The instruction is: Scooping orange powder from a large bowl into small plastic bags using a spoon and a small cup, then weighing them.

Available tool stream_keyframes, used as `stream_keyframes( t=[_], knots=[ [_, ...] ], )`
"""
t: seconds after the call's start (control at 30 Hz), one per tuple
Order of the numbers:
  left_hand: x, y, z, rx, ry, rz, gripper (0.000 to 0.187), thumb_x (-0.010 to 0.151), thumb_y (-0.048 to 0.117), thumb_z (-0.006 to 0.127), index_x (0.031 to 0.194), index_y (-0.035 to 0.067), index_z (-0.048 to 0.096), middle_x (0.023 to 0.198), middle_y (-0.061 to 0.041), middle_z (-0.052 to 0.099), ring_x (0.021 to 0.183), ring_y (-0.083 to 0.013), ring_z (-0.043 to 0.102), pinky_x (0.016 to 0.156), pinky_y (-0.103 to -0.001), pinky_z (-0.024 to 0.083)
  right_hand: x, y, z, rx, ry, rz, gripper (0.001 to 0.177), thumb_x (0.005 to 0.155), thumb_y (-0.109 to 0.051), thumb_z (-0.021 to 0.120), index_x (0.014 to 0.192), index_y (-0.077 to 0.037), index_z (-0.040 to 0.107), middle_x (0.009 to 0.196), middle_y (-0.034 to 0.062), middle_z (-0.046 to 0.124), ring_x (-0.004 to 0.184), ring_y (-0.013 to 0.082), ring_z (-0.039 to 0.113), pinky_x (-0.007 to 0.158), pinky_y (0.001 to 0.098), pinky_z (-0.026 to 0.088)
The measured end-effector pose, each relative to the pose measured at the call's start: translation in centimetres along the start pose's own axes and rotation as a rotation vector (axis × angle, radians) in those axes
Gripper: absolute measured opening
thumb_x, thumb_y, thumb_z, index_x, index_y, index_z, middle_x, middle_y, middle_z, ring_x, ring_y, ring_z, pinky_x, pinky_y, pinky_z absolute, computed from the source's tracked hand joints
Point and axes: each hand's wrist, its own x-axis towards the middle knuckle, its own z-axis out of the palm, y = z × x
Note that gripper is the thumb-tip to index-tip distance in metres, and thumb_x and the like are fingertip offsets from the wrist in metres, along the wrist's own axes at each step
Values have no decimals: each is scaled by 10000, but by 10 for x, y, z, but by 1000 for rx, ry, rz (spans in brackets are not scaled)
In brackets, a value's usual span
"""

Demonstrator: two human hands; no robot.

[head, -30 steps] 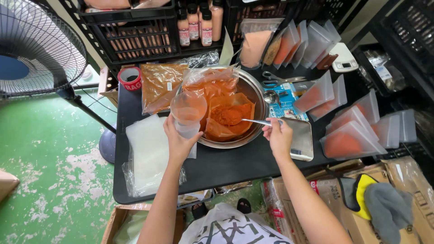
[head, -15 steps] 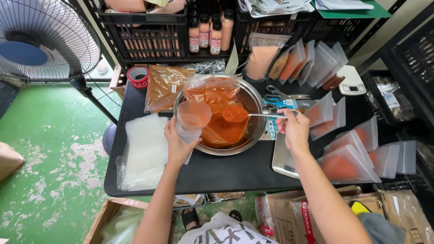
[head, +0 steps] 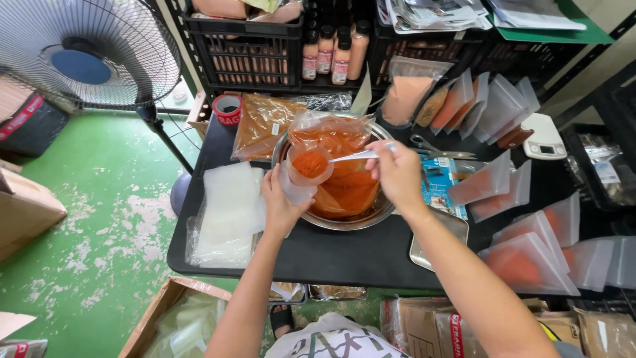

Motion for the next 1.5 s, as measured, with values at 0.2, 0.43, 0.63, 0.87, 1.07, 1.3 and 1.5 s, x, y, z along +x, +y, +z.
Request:
stream_keyframes(
  t=[0.2, 0.43, 0.63, 0.87, 1.07, 1.3, 1.5],
  knots=[
    [-9, -9, -3, -78, 116, -53, 1188, 629, 159, 978, 1578, 109, 264, 1501, -189, 262, 1437, -462, 244, 1162, -616, 294, -29, -12, 26, -320, -82, -655, 184, 1027, -173, 599, 1027, -147, 781, 652, -21, 717, 565, 180, 681, 575, 294, 563],
    [-25, -20, -3, -127, 182, -110, 1158, 679, 242, 966, 1569, 125, 235, 1527, -172, 213, 1459, -466, 217, 1118, -708, 306, -42, -34, 27, -308, -142, -859, 201, 1051, -143, 550, 1021, -112, 747, 669, -8, 678, 574, 195, 662, 573, 283, 577],
    [-30, -28, 2, -119, 193, -123, 1152, 700, 291, 954, 1569, 148, 211, 1539, -143, 206, 1463, -450, 243, 1107, -699, 354, -59, -52, 29, -364, -218, -1028, 211, 1064, -157, 511, 1055, -64, 700, 683, 59, 619, 580, 240, 648, 533, 316, 575],
    [-30, -34, 5, -103, 208, -52, 1143, 685, 250, 953, 1554, 99, 226, 1518, -173, 222, 1461, -484, 237, 1108, -743, 294, -61, -53, 7, -366, -157, -1007, 168, 1029, -118, 578, 1019, -77, 740, 756, 48, 695, 652, 253, 694, 596, 335, 589],
    [-31, -47, 8, -78, 218, -12, 1150, 672, 239, 962, 1545, 59, 236, 1505, -202, 227, 1451, -500, 235, 1109, -750, 263, -37, 5, -41, -546, 74, -756, 240, 1100, -120, 523, 1057, -27, 740, 723, 71, 703, 682, 252, 708, 622, 345, 579],
    [-30, -41, 7, -113, 165, -13, 1147, 696, 246, 954, 1569, 84, 228, 1516, -187, 219, 1474, -487, 178, 1127, -733, 233, -51, 137, -17, -793, 143, -704, 177, 1052, -191, 597, 1068, -114, 756, 847, 58, 744, 787, 243, 744, 694, 334, 604],
    [-30, -41, 7, -99, 136, -15, 1174, 676, 243, 967, 1574, 75, 230, 1526, -203, 212, 1480, -501, 137, 1125, -745, 212, -66, 118, -18, -289, 193, -21, 238, 1064, -148, 515, 966, -98, 726, 629, 48, 702, 573, 188, 680, 640, 343, 555]
  ],
)
